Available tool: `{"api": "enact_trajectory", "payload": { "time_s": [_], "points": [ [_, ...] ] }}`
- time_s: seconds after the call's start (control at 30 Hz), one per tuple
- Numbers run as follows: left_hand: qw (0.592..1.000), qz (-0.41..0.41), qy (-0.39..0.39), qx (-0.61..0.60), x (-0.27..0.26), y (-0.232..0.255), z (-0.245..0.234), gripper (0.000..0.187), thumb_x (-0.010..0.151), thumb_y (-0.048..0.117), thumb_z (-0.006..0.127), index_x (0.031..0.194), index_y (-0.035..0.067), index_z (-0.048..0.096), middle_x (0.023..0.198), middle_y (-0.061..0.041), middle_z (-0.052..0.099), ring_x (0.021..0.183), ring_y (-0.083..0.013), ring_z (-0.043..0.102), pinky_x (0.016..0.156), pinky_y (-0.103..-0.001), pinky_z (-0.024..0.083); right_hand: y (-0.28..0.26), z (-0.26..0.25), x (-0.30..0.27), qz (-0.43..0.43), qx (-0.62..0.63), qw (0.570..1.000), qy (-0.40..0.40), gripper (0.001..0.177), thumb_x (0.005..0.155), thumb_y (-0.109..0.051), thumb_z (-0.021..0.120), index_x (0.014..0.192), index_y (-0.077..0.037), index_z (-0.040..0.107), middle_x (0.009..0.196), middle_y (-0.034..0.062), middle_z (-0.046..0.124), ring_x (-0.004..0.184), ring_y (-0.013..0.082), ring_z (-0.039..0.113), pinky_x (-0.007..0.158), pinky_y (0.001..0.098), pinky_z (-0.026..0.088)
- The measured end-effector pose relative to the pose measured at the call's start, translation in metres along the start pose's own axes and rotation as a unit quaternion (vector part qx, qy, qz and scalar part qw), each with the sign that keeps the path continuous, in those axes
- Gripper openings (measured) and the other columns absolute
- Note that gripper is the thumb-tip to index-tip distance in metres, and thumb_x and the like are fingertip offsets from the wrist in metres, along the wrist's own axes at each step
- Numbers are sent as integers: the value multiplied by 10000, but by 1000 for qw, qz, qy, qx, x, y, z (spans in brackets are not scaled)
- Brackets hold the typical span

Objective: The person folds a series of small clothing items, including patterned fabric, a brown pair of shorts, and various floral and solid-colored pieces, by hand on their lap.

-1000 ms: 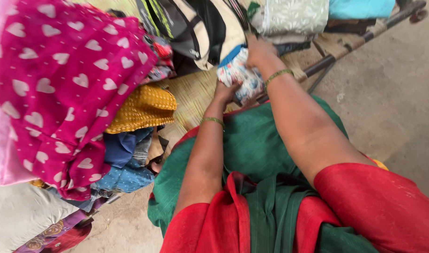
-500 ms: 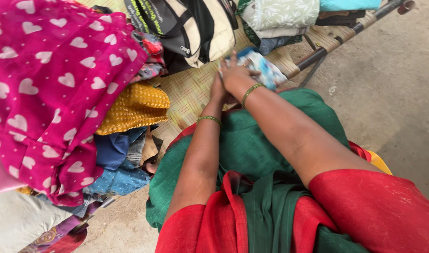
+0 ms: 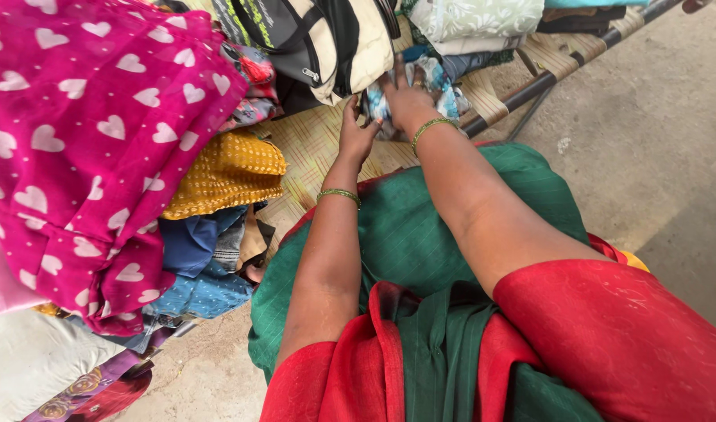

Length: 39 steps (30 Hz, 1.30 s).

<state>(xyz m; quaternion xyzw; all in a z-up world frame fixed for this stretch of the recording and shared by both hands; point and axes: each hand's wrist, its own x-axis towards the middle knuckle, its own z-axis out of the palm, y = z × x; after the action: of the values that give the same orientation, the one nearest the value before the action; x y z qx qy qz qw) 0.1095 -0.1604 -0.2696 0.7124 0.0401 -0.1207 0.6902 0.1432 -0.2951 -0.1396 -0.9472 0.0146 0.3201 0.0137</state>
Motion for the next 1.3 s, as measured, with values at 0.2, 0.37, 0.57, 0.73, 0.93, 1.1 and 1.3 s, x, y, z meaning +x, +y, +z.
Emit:
{"api": "enact_trajectory", "payload": {
  "time_s": [0.2,0.37,0.57,0.73,0.93,1.1,1.3],
  "points": [
    [990,97,95,-45,-1,13,-10,583,922,30,685,1459,53,461,1436,-185,532,1323,-279,538,1052,-374,473,-5,-18,-13,-15,31,998,-52,1346,669,-439,936,1662,-273,43,1704,91,-139,1556,463,-46,1137,792,152],
    [870,186,273,-366,-1,83,-41,102,1012,93,687,1048,58,598,855,-39,616,707,-97,544,594,-226,403,-32,-53,-41,-29,-35,996,-75,1014,698,-488,892,1521,-126,426,1612,141,312,1473,431,301,1109,675,360],
    [768,307,440,-351,-63,204,-125,236,981,224,724,973,102,522,778,32,511,626,-49,448,521,-218,367,-34,-62,-71,-261,58,962,59,837,768,-547,795,1446,-108,575,1355,145,656,1237,370,612,1020,483,490],
    [644,155,608,-437,-120,225,-191,486,891,445,781,933,25,540,703,-30,519,531,-121,463,410,-268,342,-37,-80,-120,-450,101,874,152,781,848,-482,749,1462,-55,525,1494,168,563,1332,407,487,1127,480,377],
    [612,164,599,-490,-142,230,-221,414,803,365,811,1016,78,602,883,-46,670,617,-136,608,459,-301,459,-29,-61,-169,-496,99,856,108,825,849,-518,751,1491,-75,486,1501,230,493,1395,390,447,1151,466,352],
    [656,369,514,-411,-155,238,-207,293,930,142,790,1103,-15,612,1106,-109,680,905,-173,677,794,-342,605,-25,-81,-190,-431,197,877,79,769,833,-547,724,1460,-147,529,1524,160,516,1352,314,551,1115,432,445],
    [929,300,126,-177,-168,224,-118,470,819,75,763,1257,97,591,1171,-35,654,963,-164,610,727,-325,478,-23,-109,-190,-536,535,615,220,910,960,-707,587,1598,-87,397,1656,149,395,1559,283,356,1265,488,297]
  ]
}}
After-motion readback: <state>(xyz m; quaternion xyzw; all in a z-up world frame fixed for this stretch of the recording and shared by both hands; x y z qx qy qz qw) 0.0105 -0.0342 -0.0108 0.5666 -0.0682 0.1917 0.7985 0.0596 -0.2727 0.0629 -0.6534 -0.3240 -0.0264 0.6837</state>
